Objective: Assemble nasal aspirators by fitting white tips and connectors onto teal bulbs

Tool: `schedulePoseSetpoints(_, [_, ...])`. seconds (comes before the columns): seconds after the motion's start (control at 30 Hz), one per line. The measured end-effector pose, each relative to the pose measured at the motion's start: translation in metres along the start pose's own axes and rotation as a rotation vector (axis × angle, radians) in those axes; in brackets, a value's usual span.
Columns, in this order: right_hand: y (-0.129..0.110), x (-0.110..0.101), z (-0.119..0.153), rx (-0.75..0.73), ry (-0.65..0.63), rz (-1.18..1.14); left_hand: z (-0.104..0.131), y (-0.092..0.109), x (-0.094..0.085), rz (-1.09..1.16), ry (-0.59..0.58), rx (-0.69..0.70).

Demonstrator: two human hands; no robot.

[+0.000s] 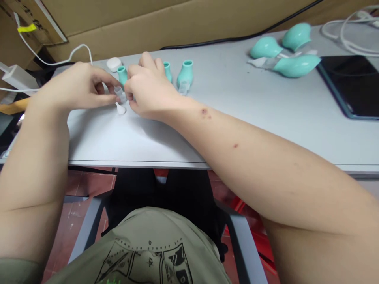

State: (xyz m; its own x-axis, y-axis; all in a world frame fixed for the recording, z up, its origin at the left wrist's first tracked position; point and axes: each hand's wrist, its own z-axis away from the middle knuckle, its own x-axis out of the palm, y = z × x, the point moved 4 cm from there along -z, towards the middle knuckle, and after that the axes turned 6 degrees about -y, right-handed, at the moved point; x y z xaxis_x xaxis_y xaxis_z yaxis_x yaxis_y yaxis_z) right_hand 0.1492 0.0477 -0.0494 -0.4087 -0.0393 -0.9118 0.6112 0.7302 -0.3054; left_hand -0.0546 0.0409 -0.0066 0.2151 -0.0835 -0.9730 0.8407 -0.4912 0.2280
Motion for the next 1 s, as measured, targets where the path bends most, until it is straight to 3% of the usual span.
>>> schedulePoseSetpoints(0.1, [0.001,-0.012,0.007,-0.004,0.055,-0.091,-0.004,-0.002,0.007,0.042,-0.067,0.016])
schedulePoseSetpoints(0.2, [0.011,-0.020,0.009,-0.004,0.122,-0.179,-0.002,0.002,0.005,0.120,-0.041,0.035])
schedulePoseSetpoints(0.37, [0.017,-0.026,0.009,-0.126,0.296,-0.436,0.002,0.012,-0.009,0.275,0.292,0.104])
schedulePoseSetpoints(0.53, [0.013,-0.029,0.016,-0.184,0.397,-0.579,-0.005,0.017,-0.002,0.475,0.501,0.278])
schedulePoseSetpoints(0.77, [0.018,-0.038,0.021,-0.159,0.369,-0.528,-0.014,0.015,0.006,0.560,0.505,0.368])
schedulePoseSetpoints(0.9, [0.018,-0.036,0.017,-0.091,0.376,-0.571,-0.011,0.016,0.006,0.550,0.405,0.290])
schedulePoseSetpoints(1.0, [0.017,-0.038,0.017,-0.101,0.403,-0.534,-0.007,0.019,0.007,0.485,0.391,0.250])
